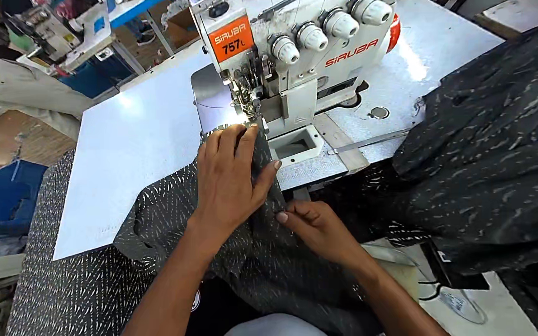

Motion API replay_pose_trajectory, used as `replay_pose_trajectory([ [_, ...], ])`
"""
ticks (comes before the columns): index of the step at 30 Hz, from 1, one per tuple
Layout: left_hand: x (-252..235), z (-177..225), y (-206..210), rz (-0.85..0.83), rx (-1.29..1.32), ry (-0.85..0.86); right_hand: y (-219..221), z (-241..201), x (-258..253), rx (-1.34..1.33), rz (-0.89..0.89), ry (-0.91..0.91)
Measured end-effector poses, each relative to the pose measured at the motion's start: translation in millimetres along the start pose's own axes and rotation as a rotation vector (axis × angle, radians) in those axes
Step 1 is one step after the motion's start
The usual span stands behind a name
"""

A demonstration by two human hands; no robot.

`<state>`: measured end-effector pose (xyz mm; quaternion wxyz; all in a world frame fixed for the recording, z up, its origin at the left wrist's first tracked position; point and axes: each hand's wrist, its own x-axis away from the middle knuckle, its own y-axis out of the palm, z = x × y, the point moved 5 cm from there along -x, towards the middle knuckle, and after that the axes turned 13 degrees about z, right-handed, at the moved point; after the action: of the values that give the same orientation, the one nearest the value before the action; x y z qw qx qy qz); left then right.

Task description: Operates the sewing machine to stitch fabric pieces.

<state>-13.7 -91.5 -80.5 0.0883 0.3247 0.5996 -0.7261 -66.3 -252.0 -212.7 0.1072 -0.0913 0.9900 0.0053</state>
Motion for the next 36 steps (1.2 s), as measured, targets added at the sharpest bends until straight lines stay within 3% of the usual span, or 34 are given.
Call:
replay_pose_trajectory([
  [3, -1.3, 1.9, 0.7, -0.032, -0.037, 0.000, 3.7, -1.4, 1.0, -0.039, -0.049, -0.007],
  [10, -4.5, 6.1, 6.8, -0.055, -0.102, -0.018, -1.9, -2.4, -4.6, 0.051, 0.082, 0.033],
  [18, -5.7, 11.0, 5.5, -0.065, -0.107, -0.042, -3.8, -3.7, -5.8, 0.037, 0.103, 0.105],
  [25, -6.5, 12.3, 7.6, -0.122, -0.167, -0.038, -6.2, -6.6, -11.1, 0.079, 0.137, 0.060],
  [33, -8.2, 14.0, 4.6, -0.136, -0.125, -0.065, -1.3, -9.0, -13.6, 0.005, 0.120, 0.097],
  [36, -6.5, 7.1, 2.0, -0.103, 0.017, -0.119, -1.8, -15.9, -14.7, -0.020, 0.115, 0.110],
])
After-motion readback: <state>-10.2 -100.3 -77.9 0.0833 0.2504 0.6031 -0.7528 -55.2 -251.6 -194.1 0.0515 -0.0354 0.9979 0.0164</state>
